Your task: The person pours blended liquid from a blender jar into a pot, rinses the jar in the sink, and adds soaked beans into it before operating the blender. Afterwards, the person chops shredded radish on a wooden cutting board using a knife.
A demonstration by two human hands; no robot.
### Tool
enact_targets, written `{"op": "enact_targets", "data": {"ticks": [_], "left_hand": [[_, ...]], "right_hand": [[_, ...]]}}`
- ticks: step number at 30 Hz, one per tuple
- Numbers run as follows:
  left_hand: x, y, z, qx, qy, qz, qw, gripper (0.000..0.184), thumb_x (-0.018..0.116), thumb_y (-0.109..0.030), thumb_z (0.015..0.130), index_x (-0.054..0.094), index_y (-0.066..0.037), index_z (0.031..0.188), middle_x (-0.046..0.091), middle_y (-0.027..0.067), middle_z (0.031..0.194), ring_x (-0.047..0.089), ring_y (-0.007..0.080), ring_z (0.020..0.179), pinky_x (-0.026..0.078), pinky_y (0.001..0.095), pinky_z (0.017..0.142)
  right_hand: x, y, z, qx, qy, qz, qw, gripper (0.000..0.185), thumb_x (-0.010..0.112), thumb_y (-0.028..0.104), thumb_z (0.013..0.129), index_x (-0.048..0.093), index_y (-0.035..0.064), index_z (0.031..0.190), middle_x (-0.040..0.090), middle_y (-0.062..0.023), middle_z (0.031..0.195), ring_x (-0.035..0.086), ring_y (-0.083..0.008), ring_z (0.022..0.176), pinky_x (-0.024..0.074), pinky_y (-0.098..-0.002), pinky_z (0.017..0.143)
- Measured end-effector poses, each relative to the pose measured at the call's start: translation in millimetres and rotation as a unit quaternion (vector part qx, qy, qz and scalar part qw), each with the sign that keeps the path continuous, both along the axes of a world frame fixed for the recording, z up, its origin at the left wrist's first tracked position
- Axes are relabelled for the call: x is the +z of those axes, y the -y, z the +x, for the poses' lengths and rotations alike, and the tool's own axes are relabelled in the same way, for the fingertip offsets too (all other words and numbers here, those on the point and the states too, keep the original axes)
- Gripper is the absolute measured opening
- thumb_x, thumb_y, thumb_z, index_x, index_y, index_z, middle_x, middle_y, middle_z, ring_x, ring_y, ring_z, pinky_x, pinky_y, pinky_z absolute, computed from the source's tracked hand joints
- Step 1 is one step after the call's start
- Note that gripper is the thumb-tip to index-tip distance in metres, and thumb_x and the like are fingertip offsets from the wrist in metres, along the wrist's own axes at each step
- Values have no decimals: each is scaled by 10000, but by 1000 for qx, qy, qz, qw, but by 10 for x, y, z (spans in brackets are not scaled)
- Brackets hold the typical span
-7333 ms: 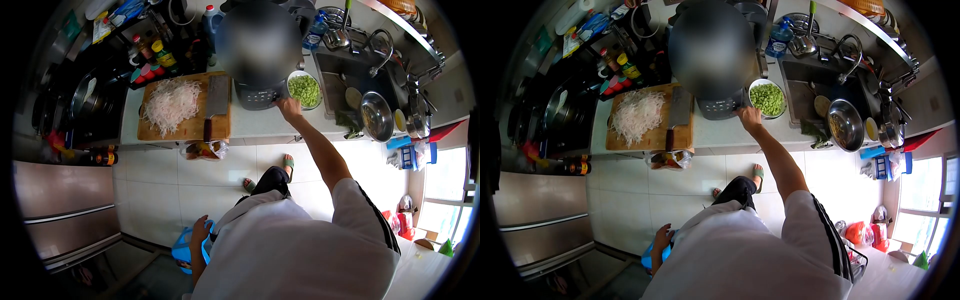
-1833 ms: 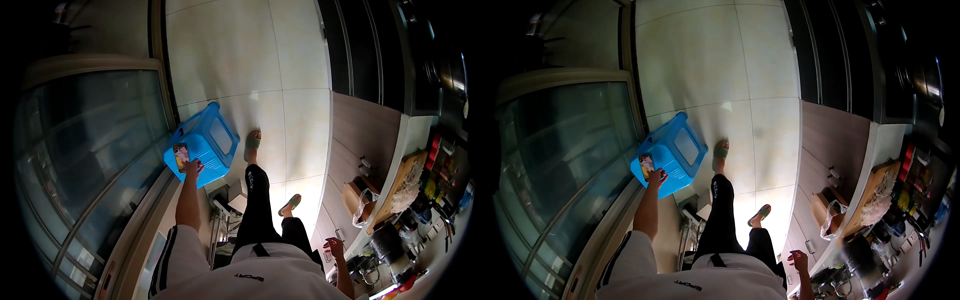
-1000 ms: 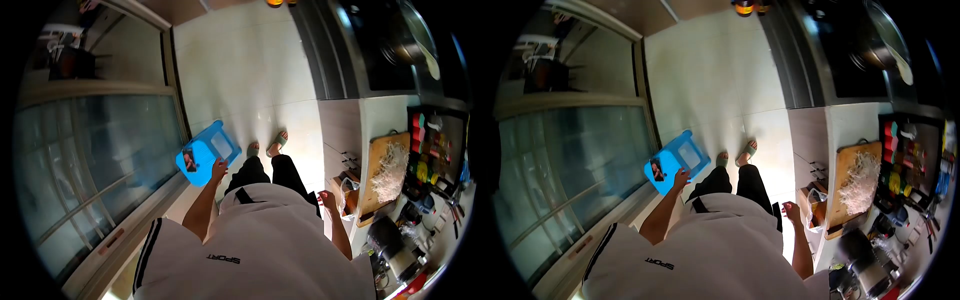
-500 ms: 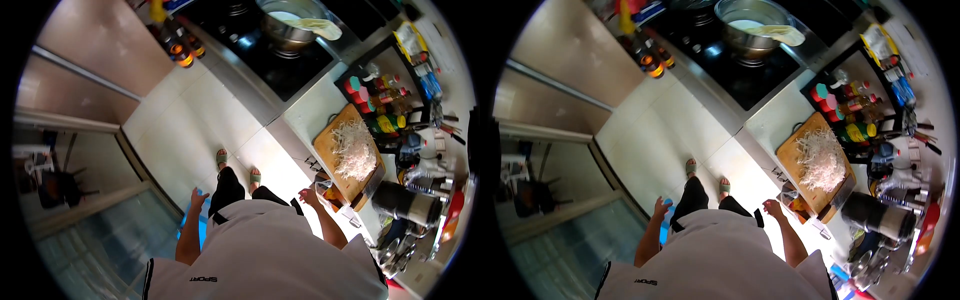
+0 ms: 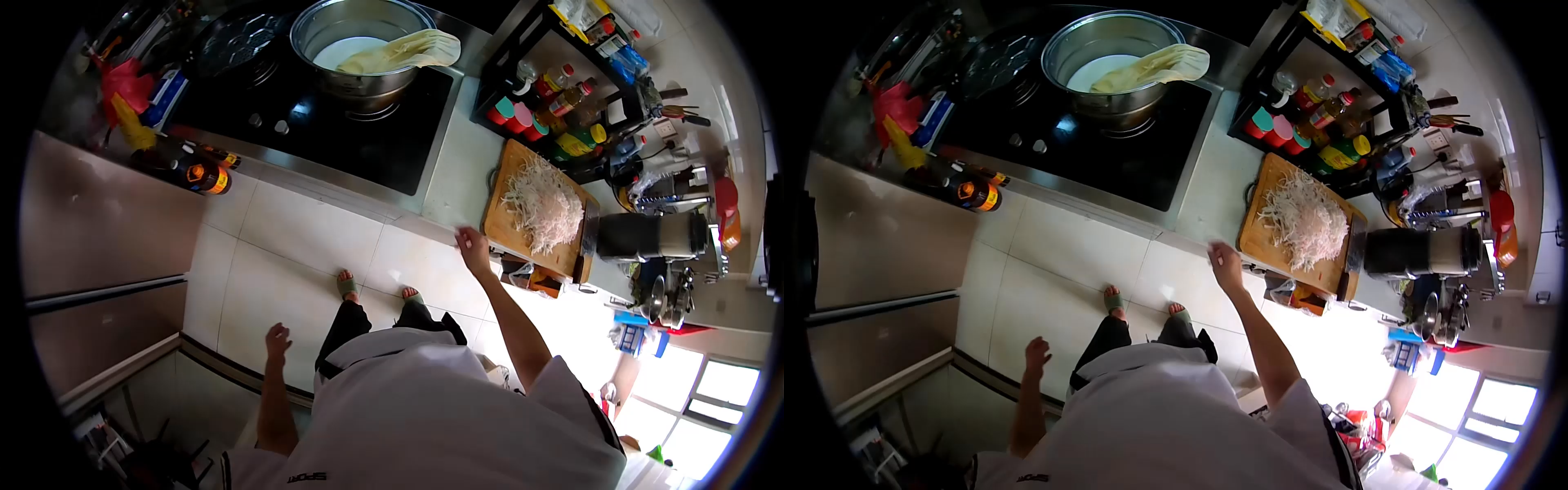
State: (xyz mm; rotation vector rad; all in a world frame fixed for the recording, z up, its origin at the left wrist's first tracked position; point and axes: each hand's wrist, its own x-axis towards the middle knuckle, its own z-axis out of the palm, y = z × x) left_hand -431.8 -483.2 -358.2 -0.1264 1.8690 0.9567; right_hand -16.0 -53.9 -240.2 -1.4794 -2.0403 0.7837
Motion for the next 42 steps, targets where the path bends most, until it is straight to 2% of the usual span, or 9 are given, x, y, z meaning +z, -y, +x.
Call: {"op": "enact_targets", "data": {"ticks": [6, 9, 14, 19, 22, 25, 32, 38, 42], "left_hand": [[448, -366, -559, -28, -26, 0, 999, 418, 612, -131, 876, 521, -81, 1281, 579, 31, 1055, 567, 155, 936, 515, 360, 783], [344, -355, -603, -36, 7, -8, 999, 405, 608, -121, 872, 529, -104, 1268, 565, 31, 1123, 572, 165, 969, 517, 371, 785], [216, -415, -381, -93, 62, -50, 992, 397, 626, -120, 827, 550, -95, 1216, 602, 47, 926, 586, 162, 808, 531, 359, 657], [293, -1029, -156, -222, 60, -42, 972, 434, 656, -163, 848, 535, -56, 1251, 619, 51, 973, 611, 171, 862, 535, 345, 721], [348, -1588, -5, -248, 34, 24, 968, 400, 644, -160, 862, 553, -46, 1235, 630, 50, 972, 623, 162, 860, 537, 319, 710], [522, -2150, 290, -277, 17, 78, 958, 365, 641, -185, 893, 552, -83, 1232, 628, 46, 1026, 629, 170, 921, 528, 333, 752], [833, -3216, 1749, -327, -54, 126, 935, 353, 637, -144, 879, 561, -36, 1206, 636, 63, 1036, 617, 130, 872, 508, 254, 694], [1888, -4034, 3073, -553, -262, 286, 737, 289, 604, -61, 864, 571, 5, 1143, 624, 173, 1088, 634, 308, 963, 504, 369, 818], [2632, -4540, 3137, -538, -347, 333, 692, 266, 581, -24, 845, 574, 14, 1109, 610, 200, 1086, 595, 392, 996, 479, 396, 866]], "right_hand": [[-248, -608, -507, -92, 119, 37, 988, 154, 667, 182, 809, 658, 31, 841, 636, -166, 833, 638, -318, 762, 511, -398, 681], [-254, -581, -592, -161, 72, -35, 984, 127, 654, 186, 797, 665, 61, 820, 646, -162, 871, 632, -356, 803, 504, -423, 701], [-249, -695, -613, -144, 148, -19, 978, 116, 611, 157, 791, 674, 62, 811, 658, -160, 847, 637, -351, 810, 508, -435, 709], [-52, -845, -518, -105, 139, -55, 983, 101, 625, 127, 773, 647, 29, 759, 654, -190, 838, 634, -375, 787, 512, -443, 686], [442, -924, -142, -136, 16, -16, 990, 73, 622, 93, 756, 641, 24, 747, 651, -187, 788, 638, -357, 730, 512, -420, 647], [698, -1060, 554, -156, 11, 104, 982, 46, 630, 53, 783, 651, 12, 783, 653, -148, 735, 641, -271, 615, 516, -331, 594], [1041, -1305, 2235, -144, 29, 114, 982, 86, 675, 43, 773, 665, 24, 856, 673, -126, 815, 656, -239, 682, 520, -321, 604], [1252, -1310, 3090, -138, -1, 23, 990, 101, 724, 89, 777, 657, 34, 828, 638, -96, 706, 627, -207, 633, 505, -304, 586], [1277, -1428, 3131, -102, -46, 43, 993, 109, 686, 39, 797, 645, 29, 898, 569, -95, 642, 562, -196, 564, 457, -301, 531]]}}
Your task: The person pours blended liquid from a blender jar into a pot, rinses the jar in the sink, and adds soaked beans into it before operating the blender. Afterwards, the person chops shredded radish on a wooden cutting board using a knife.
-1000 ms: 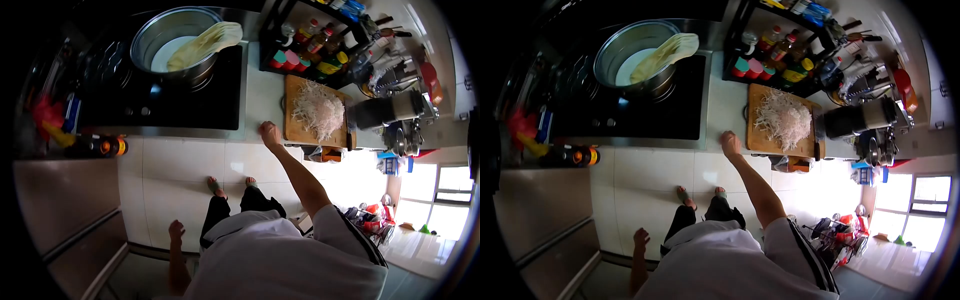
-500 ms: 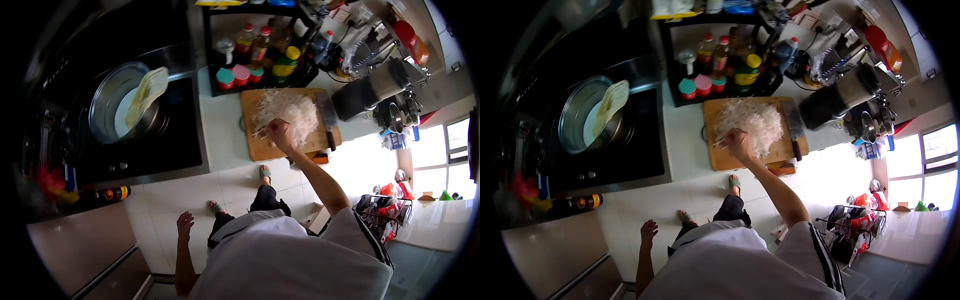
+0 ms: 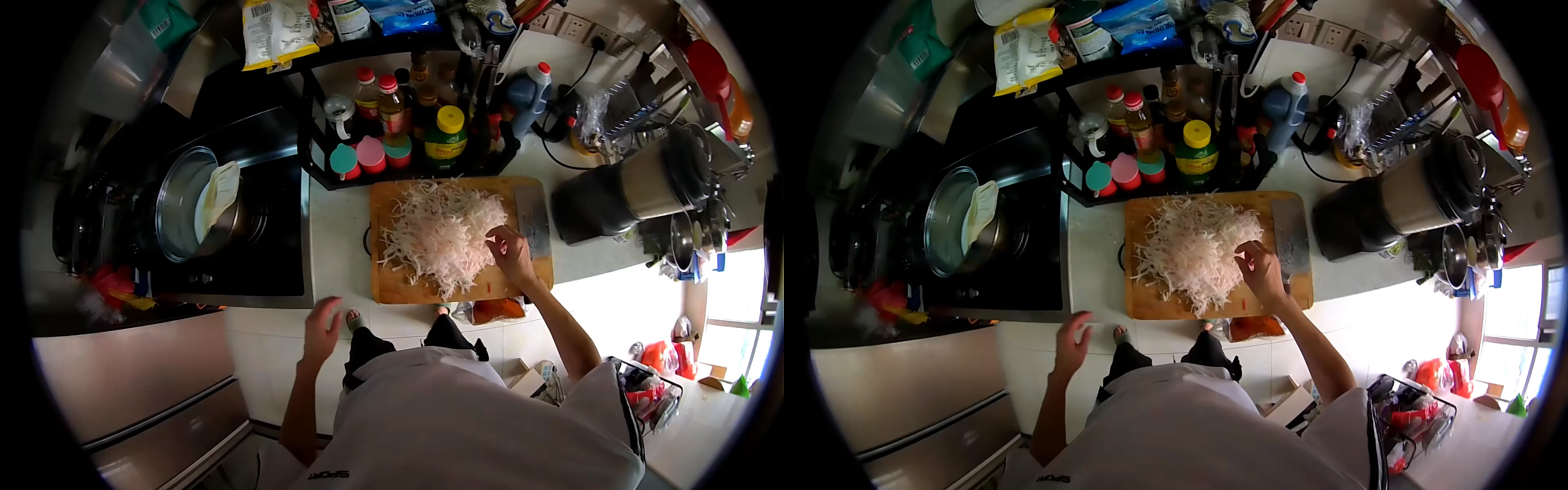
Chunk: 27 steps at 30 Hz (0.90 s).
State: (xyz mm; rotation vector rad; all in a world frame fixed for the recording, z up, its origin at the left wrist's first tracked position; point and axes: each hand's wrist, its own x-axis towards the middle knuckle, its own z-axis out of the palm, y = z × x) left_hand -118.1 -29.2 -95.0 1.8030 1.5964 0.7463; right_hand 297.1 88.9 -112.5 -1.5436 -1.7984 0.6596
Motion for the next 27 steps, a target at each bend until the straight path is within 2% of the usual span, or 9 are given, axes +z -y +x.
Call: {"op": "enact_targets", "data": {"ticks": [5, 6, 10, 13, 16, 19, 22, 25, 27], "left_hand": [[370, -360, -231, 51, 9, -14, 999, 247, 573, -16, 874, 596, -19, 1120, 625, 153, 1103, 623, 306, 976, 506, 361, 828], [367, -438, -259, 47, 18, -12, 999, 248, 574, -15, 875, 599, -22, 1122, 627, 146, 1103, 626, 296, 973, 509, 356, 823], [-68, -966, -84, -63, 54, -11, 997, 256, 590, -5, 857, 607, -19, 1113, 616, 148, 1094, 612, 292, 1006, 506, 346, 835], [-530, -1622, 356, -141, 75, 21, 987, 313, 591, -20, 878, 558, -3, 1189, 547, 153, 1202, 553, 292, 1106, 477, 346, 898], [-1029, -2181, 862, -124, 1, 66, 990, 381, 578, -57, 872, 499, 14, 1237, 494, 191, 1239, 476, 376, 1152, 431, 439, 940], [-1141, -2524, 1233, -93, -23, 93, 991, 404, 575, -60, 854, 500, 19, 1243, 487, 212, 1224, 454, 378, 1161, 399, 460, 964], [-988, -2516, 1421, -75, -106, 80, 988, 451, 564, -39, 828, 490, 13, 1271, 487, 210, 1231, 460, 369, 1142, 372, 458, 990], [-1213, -2433, 1518, -89, -87, 90, 988, 446, 551, -23, 809, 516, -6, 1253, 490, 190, 1248, 465, 360, 1131, 371, 449, 992], [-1221, -2310, 1475, -146, 6, 55, 988, 419, 538, -22, 816, 534, -18, 1235, 496, 179, 1238, 461, 365, 1135, 361, 453, 1000]], "right_hand": [[82, 20, -143, -35, 15, 20, 999, 181, 643, 27, 827, 638, 29, 1007, 571, -123, 707, 541, -206, 572, 436, -320, 541], [66, 12, -157, -41, 23, 9, 999, 201, 622, 57, 849, 635, 26, 1046, 604, -151, 802, 589, -274, 706, 471, -356, 653], [-64, -373, -351, -73, 42, 59, 995, 204, 584, 73, 846, 621, 11, 1037, 625, -195, 1018, 554, -371, 1011, 455, -429, 861], [-479, -909, -490, -52, 80, 84, 992, 221, 581, 62, 829, 609, 12, 1041, 610, -197, 1050, 556, -404, 970, 451, -448, 849], [-868, -1335, -578, -56, 150, 18, 987, 230, 557, 34, 802, 603, 19, 1027, 600, -224, 1057, 538, -424, 990, 438, -469, 869], [-1026, -1510, -766, -160, 182, -135, 961, 278, 549, 7, 774, 607, 27, 1044, 588, -254, 1050, 528, -434, 1004, 437, -479, 878], [-1233, -1496, -840, -83, 231, 75, 966, 351, 555, 71, 760, 588, -23, 1096, 573, -253, 1126, 502, -426, 1086, 415, -464, 953], [-1103, -1307, -841, 14, 102, 84, 991, 300, 559, 51, 757, 621, -8, 1045, 598, -239, 1090, 539, -418, 1043, 447, -445, 919], [-947, -1123, -823, 101, 30, -14, 994, 267, 554, 27, 752, 635, -11, 1003, 613, -234, 1045, 565, -416, 994, 470, -433, 878]]}}
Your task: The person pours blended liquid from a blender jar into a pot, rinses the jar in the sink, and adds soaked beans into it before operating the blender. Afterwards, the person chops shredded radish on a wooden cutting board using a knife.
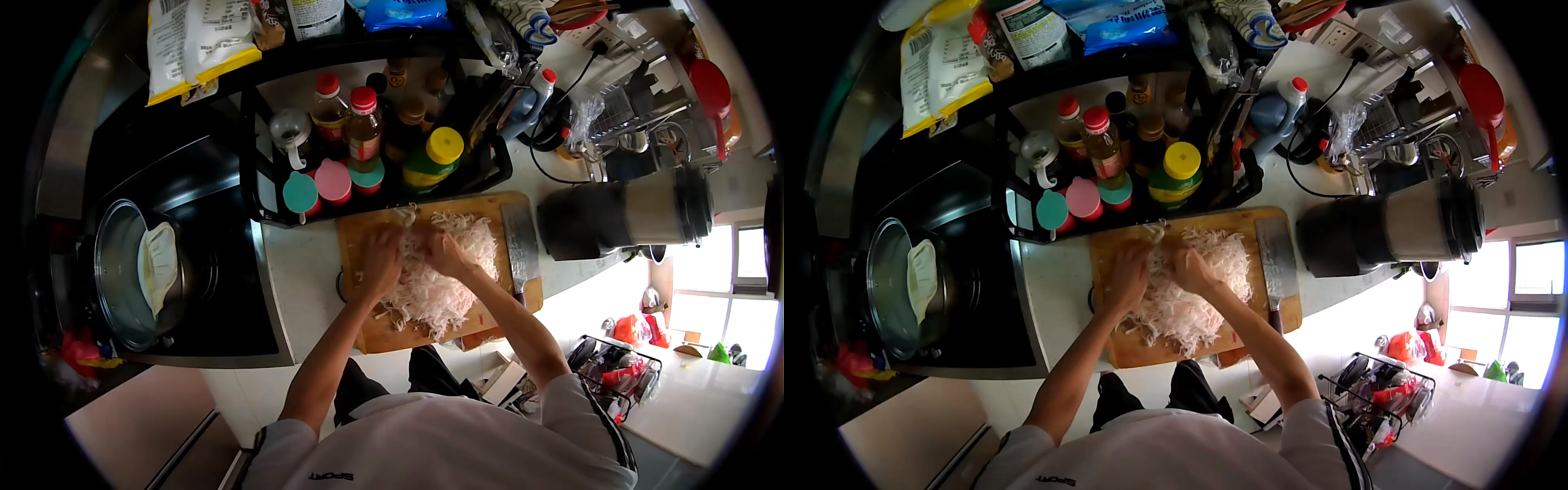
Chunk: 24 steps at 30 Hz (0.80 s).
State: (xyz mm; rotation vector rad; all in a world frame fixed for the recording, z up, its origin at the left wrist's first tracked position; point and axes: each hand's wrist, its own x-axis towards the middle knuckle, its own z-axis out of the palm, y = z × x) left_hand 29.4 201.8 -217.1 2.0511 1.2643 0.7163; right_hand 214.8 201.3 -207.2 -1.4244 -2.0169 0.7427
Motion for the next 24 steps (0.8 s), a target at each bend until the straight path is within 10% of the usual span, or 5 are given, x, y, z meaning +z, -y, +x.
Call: {"op": "enact_targets", "data": {"ticks": [4, 10, 24], "left_hand": [[154, 136, -161, 8, 100, -95, 990, 396, 519, 5, 814, 564, -32, 1206, 509, 162, 1213, 455, 379, 1140, 338, 462, 1016], [-74, -1, -359, 244, 6, 70, 967, 559, 571, 62, 772, 445, -3, 1313, 421, 227, 1282, 394, 406, 1185, 354, 438, 997], [4, 309, -427, 269, 12, -34, 962, 644, 602, 42, 743, 395, 19, 1352, 384, 250, 1332, 374, 399, 1219, 337, 444, 1016]], "right_hand": [[234, -126, -10, -41, -18, 9, 999, 207, 534, -8, 751, 643, -27, 926, 631, -230, 961, 597, -412, 902, 492, -419, 813], [-47, -409, -56, -104, 81, 67, 989, 139, 547, -13, 750, 598, -11, 879, 580, -212, 941, 542, -408, 912, 461, -458, 771], [-285, -338, -104, -76, 28, 90, 993, 172, 544, -45, 724, 596, -36, 889, 589, -225, 962, 535, -432, 903, 448, -468, 828]]}}
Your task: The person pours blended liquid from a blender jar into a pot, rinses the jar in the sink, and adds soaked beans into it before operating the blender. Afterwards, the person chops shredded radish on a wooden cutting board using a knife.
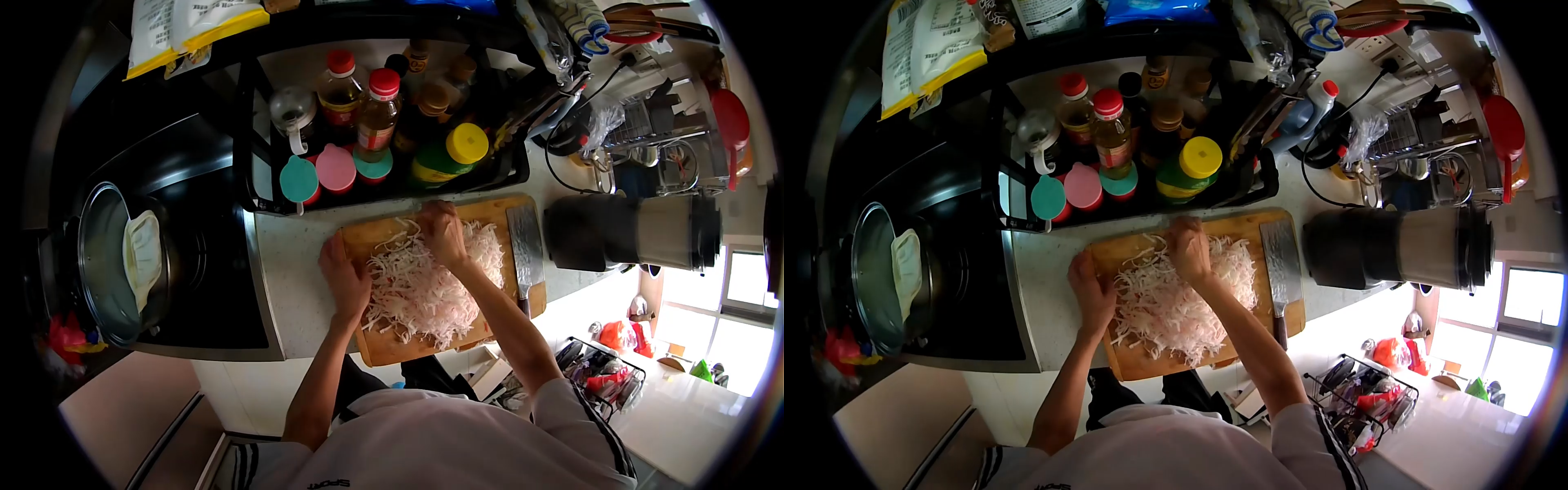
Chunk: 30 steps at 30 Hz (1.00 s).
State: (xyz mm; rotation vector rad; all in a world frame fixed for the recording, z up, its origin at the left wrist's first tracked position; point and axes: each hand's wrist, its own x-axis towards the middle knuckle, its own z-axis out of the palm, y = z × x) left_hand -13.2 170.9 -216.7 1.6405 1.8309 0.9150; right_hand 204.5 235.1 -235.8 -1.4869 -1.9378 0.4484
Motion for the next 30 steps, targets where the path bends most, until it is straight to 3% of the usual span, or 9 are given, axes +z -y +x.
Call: {"op": "enact_targets", "data": {"ticks": [2, 5, 8, 11, 13, 17, 20, 23, 30], "left_hand": [[77, -129, 83, -55, -52, 23, 997, 609, 592, 37, 748, 415, 36, 1330, 391, 237, 1357, 369, 386, 1252, 325, 454, 1037], [54, -382, 204, -193, -84, 44, 977, 547, 578, 16, 772, 446, 48, 1302, 427, 191, 1365, 368, 354, 1294, 309, 457, 1073], [-8, -419, 253, -290, -111, 55, 949, 504, 568, -10, 804, 471, 19, 1298, 460, 140, 1355, 373, 317, 1312, 302, 443, 1101], [148, -284, 255, -315, -55, 6, 947, 466, 543, -9, 831, 497, -21, 1294, 460, 113, 1368, 378, 294, 1317, 321, 414, 1100], [234, -132, 221, -345, 20, -44, 937, 412, 509, 15, 852, 537, -36, 1260, 460, 111, 1375, 407, 297, 1295, 354, 398, 1077], [263, -30, 174, -304, 37, -26, 952, 396, 502, 28, 843, 552, -31, 1232, 476, 96, 1354, 437, 290, 1264, 381, 388, 1057], [226, 23, 119, -292, 60, -25, 954, 414, 511, 55, 807, 564, -28, 1209, 491, 99, 1325, 439, 298, 1257, 378, 391, 1058], [247, 89, 62, -288, 73, 4, 955, 438, 522, 80, 769, 571, -27, 1191, 502, 102, 1302, 437, 308, 1255, 377, 393, 1059], [183, 248, -223, -253, 112, 25, 961, 437, 553, 83, 760, 558, -12, 1186, 522, 121, 1248, 470, 328, 1199, 399, 405, 1038]], "right_hand": [[-40, 0, -102, -18, 14, -23, 999, 212, 569, -61, 732, 615, -34, 938, 626, -228, 999, 572, -422, 948, 463, -456, 847], [201, 123, -288, 36, -39, 52, 997, 241, 541, -34, 716, 636, -17, 937, 627, -223, 906, 573, -426, 891, 470, -477, 788], [575, 384, -191, 105, -33, -156, 982, 246, 534, -43, 718, 655, -7, 930, 637, -223, 863, 609, -407, 831, 492, -469, 715], [603, 138, -67, 9, -18, -99, 995, 166, 561, 19, 732, 666, 11, 861, 645, -212, 801, 624, -399, 757, 499, -448, 656], [520, -43, -114, -64, 122, -167, 976, 172, 615, 82, 738, 699, 61, 886, 659, -174, 760, 636, -374, 705, 509, -442, 636], [-76, -217, -129, -162, 222, -147, 950, 153, 644, 205, 752, 729, 119, 845, 668, -147, 713, 648, -356, 662, 504, -452, 603], [-333, -277, -116, -251, 154, -206, 933, 150, 679, 262, 736, 738, 137, 793, 678, -159, 758, 665, -345, 697, 514, -457, 628], [-100, -322, -218, -287, 155, -251, 911, 221, 662, 303, 733, 681, 83, 724, 681, -181, 784, 664, -364, 784, 508, -466, 677], [-115, -570, -364, -385, 211, -342, 831, 274, 709, 346, 689, 696, 109, 828, 707, -102, 935, 682, -283, 898, 534, -396, 749]]}}
